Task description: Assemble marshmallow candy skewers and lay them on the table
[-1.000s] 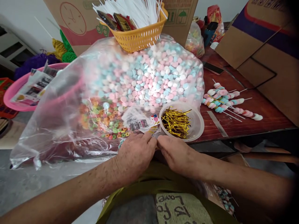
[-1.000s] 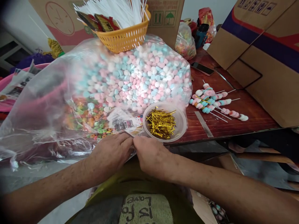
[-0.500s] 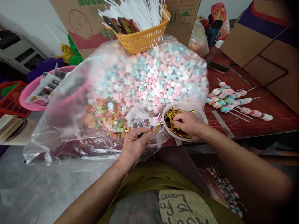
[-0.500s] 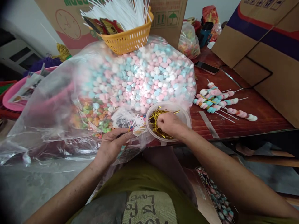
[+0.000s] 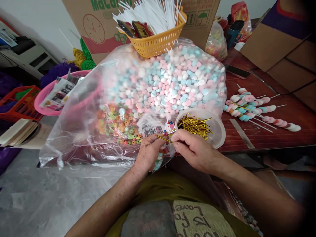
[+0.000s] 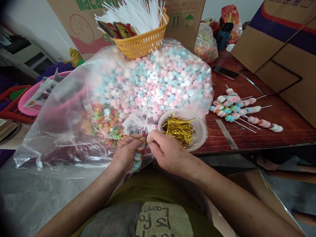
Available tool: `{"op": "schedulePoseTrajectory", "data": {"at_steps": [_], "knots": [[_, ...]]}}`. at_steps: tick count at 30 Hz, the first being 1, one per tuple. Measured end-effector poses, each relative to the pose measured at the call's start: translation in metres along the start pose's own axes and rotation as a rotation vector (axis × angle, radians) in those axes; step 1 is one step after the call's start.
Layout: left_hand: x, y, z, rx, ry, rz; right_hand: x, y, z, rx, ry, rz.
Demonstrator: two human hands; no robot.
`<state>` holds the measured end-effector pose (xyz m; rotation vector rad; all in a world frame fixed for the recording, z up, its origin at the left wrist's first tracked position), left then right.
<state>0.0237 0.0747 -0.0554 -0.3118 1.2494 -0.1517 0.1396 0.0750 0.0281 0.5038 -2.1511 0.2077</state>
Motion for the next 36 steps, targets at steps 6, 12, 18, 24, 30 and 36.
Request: {"op": "schedulePoseTrajectory", "data": {"at_steps": [6, 12, 18, 24, 30, 36], "knots": [[0.002, -0.003, 0.002, 0.14, -0.038, 0.038, -0.023, 0.015, 0.031, 0.0, 0.223, 0.179], [0.002, -0.01, -0.013, 0.189, 0.132, 0.056, -0.031, 0.019, 0.034, 0.018, 0.326, 0.316], [0.002, -0.02, -0.008, 0.272, 0.129, 0.062, -0.027, 0.02, 0.039, 0.01, 0.196, 0.272], [-0.004, -0.014, -0.015, 0.165, -0.009, 0.101, -0.03, 0.014, 0.04, -0.108, 0.223, 0.279], [0.004, -0.027, 0.004, 0.413, -0.271, -0.276, 0.039, 0.0, 0.021, -0.063, -0.093, -0.368], [-0.01, -0.027, 0.008, 0.442, -0.397, -0.184, 0.042, 0.014, 0.029, 0.22, 0.178, -0.28]]}}
Point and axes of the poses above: each hand's wrist, its own y-axis towards the middle knuckle, its own z-axis out of the palm, x = y × z, the point moved 9 cm from there along y, towards the middle knuckle, and after that the axes turned 8 degrees about z, right-handed, at the moved point
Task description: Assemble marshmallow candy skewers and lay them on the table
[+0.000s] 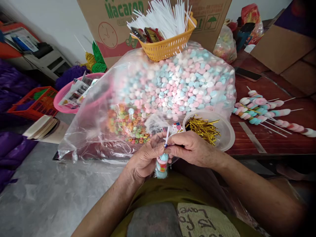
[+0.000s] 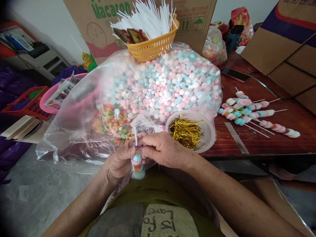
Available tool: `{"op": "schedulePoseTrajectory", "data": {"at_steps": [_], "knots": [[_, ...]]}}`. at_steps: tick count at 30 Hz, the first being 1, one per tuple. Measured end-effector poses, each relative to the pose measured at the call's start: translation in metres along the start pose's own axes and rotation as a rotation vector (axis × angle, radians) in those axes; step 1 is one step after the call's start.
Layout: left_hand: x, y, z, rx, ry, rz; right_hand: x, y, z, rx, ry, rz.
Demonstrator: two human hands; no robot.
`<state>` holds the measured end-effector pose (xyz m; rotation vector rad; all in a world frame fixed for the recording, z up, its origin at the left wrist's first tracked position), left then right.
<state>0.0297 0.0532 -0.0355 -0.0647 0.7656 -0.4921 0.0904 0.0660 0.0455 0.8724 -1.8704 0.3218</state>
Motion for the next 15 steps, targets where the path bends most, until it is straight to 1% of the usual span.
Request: {"op": "schedulePoseTrajectory", "data": {"at_steps": [1, 2, 4, 5, 6, 7, 8, 11, 12, 13, 15], "knots": [[-0.004, 0.001, -0.003, -0.049, 0.002, 0.042, -0.005, 0.002, -0.001, -0.06, -0.023, 0.048], [-0.007, 0.002, -0.008, -0.112, 0.007, 0.085, -0.009, 0.003, -0.005, -0.159, -0.077, 0.079], [-0.015, 0.002, -0.016, -0.243, 0.023, 0.17, -0.012, -0.001, -0.013, -0.385, -0.215, 0.106], [-0.018, 0.001, -0.018, -0.296, 0.032, 0.212, -0.012, -0.003, -0.016, -0.472, -0.267, 0.113], [-0.022, -0.001, -0.019, -0.333, 0.049, 0.248, -0.012, -0.005, -0.017, -0.529, -0.304, 0.116], [-0.025, -0.001, -0.019, -0.347, 0.079, 0.274, -0.012, -0.006, -0.016, -0.55, -0.33, 0.111], [-0.027, -0.002, -0.018, -0.344, 0.124, 0.285, -0.011, -0.006, -0.014, -0.545, -0.36, 0.097], [-0.033, 0.0, -0.011, -0.282, 0.326, 0.285, -0.006, -0.005, 0.0, -0.465, -0.555, 0.005], [-0.035, 0.001, -0.011, -0.281, 0.385, 0.294, -0.004, -0.005, 0.005, -0.44, -0.637, -0.034], [-0.037, 0.002, -0.013, -0.302, 0.421, 0.305, -0.003, -0.006, 0.011, -0.424, -0.72, -0.077], [-0.037, 0.002, -0.02, -0.38, 0.426, 0.31, 0.001, -0.007, 0.018, -0.421, -0.886, -0.183]]}}
Point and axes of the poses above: each hand's wrist, its own y-axis towards the middle knuckle, its own z-axis out of the palm, x = y × z, the point moved 9 cm from there along y, towards the middle knuckle, and after that the axes turned 8 degrees about z, right-handed, at the moved point
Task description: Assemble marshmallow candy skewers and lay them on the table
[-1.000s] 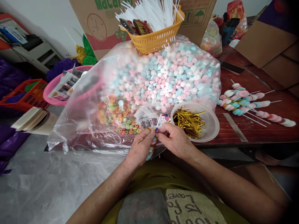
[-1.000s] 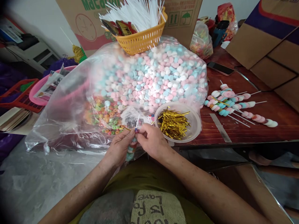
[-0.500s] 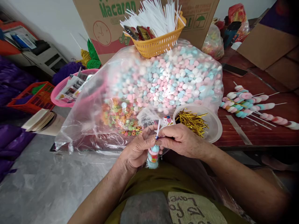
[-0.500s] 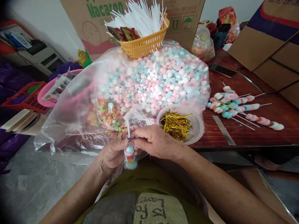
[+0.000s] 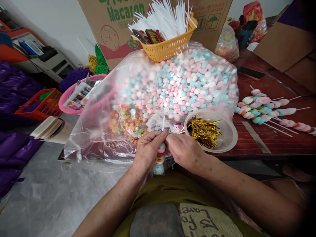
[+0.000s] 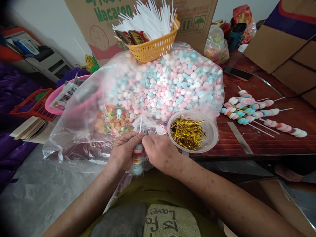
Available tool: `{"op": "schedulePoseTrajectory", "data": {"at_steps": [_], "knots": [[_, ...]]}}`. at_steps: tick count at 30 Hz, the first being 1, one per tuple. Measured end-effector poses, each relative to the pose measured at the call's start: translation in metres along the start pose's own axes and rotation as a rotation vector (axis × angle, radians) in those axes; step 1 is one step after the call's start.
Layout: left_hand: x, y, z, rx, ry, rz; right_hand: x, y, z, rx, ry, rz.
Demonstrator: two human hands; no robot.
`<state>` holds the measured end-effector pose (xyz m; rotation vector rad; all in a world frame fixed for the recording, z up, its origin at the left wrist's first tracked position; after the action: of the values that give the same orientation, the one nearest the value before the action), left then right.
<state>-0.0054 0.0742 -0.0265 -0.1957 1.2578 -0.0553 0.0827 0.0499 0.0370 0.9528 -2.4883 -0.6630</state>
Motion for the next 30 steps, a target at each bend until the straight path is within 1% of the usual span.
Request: {"op": "schedulePoseTrajectory", "data": {"at_steps": [2, 3, 4, 6, 7, 8, 9, 10, 11, 12, 13, 14, 15, 16, 17, 18, 19, 20, 22, 23, 24, 25, 26, 27, 28, 29, 30], "knots": [[0.007, -0.001, -0.003, -0.04, 0.002, -0.033, 0.006, -0.001, -0.001, -0.049, -0.116, -0.138], [0.006, -0.003, -0.004, -0.047, 0.031, -0.011, 0.006, 0.0, -0.003, -0.075, -0.153, -0.179], [0.001, -0.005, -0.006, -0.066, 0.082, 0.054, 0.002, 0.003, -0.007, -0.108, -0.171, -0.185], [-0.015, -0.012, -0.015, -0.122, 0.193, 0.205, -0.009, 0.011, -0.018, -0.193, -0.167, -0.094], [-0.018, -0.016, -0.017, -0.104, 0.22, 0.212, -0.013, 0.014, -0.022, -0.229, -0.147, -0.024], [-0.016, -0.018, -0.017, -0.042, 0.203, 0.151, -0.014, 0.017, -0.023, -0.239, -0.099, 0.036], [-0.012, -0.019, -0.015, 0.059, 0.144, 0.041, -0.011, 0.019, -0.019, -0.2, 0.0, 0.076], [-0.008, -0.022, -0.012, 0.173, 0.054, -0.075, -0.004, 0.02, -0.011, -0.119, 0.137, 0.098], [-0.011, -0.024, -0.012, 0.268, -0.057, -0.146, 0.005, 0.021, 0.0, -0.021, 0.291, 0.109], [-0.021, -0.024, -0.016, 0.319, -0.166, -0.147, 0.015, 0.02, 0.011, 0.083, 0.447, 0.126], [-0.037, -0.021, -0.026, 0.325, -0.259, -0.061, 0.022, 0.02, 0.018, 0.148, 0.547, 0.153], [-0.053, -0.018, -0.035, 0.337, -0.345, 0.053, 0.026, 0.019, 0.023, 0.182, 0.605, 0.191], [-0.061, -0.02, -0.038, 0.407, -0.381, 0.091, 0.026, 0.019, 0.025, 0.195, 0.638, 0.25], [-0.062, -0.025, -0.035, 0.528, -0.357, 0.075, 0.022, 0.018, 0.028, 0.203, 0.671, 0.332], [-0.054, -0.03, -0.031, 0.618, -0.284, 0.007, 0.018, 0.015, 0.033, 0.227, 0.725, 0.415], [-0.044, -0.035, -0.029, 0.652, -0.199, -0.073, 0.014, 0.012, 0.039, 0.267, 0.789, 0.495], [-0.037, -0.036, -0.029, 0.641, -0.149, -0.117, 0.014, 0.008, 0.047, 0.32, 0.851, 0.548], [-0.034, -0.036, -0.03, 0.589, -0.141, -0.126, 0.015, 0.003, 0.055, 0.374, 0.895, 0.578], [-0.044, -0.034, -0.031, 0.49, -0.27, -0.018, 0.015, -0.003, 0.067, 0.444, 0.922, 0.614], [-0.05, -0.035, -0.029, 0.494, -0.338, 0.028, 0.01, -0.006, 0.071, 0.446, 0.918, 0.652], [-0.051, -0.039, -0.025, 0.539, -0.366, 0.028, 0.003, -0.007, 0.071, 0.419, 0.91, 0.704], [-0.046, -0.044, -0.019, 0.6, -0.341, -0.028, -0.004, -0.006, 0.067, 0.366, 0.896, 0.743], [-0.036, -0.049, -0.015, 0.651, -0.278, -0.118, -0.008, -0.004, 0.058, 0.298, 0.877, 0.743], [-0.024, -0.053, -0.013, 0.675, -0.2, -0.217, -0.008, 0.001, 0.047, 0.231, 0.853, 0.687], [-0.013, -0.055, -0.014, 0.661, -0.129, -0.298, -0.002, 0.007, 0.034, 0.184, 0.825, 0.589], [-0.007, -0.054, -0.015, 0.618, -0.086, -0.338, 0.007, 0.012, 0.023, 0.154, 0.796, 0.484], [-0.006, -0.052, -0.016, 0.56, -0.08, -0.328, 0.016, 0.014, 0.014, 0.148, 0.772, 0.4]]}}
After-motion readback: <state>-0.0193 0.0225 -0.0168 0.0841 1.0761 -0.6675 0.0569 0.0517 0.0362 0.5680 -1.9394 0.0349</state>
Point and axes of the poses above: each hand's wrist, its own y-axis towards the middle knuckle, its own z-axis out of the palm, x = y × z, the point moved 9 cm from there along y, towards the middle knuckle, and after that the axes turned 8 degrees about z, right-handed, at the moved point
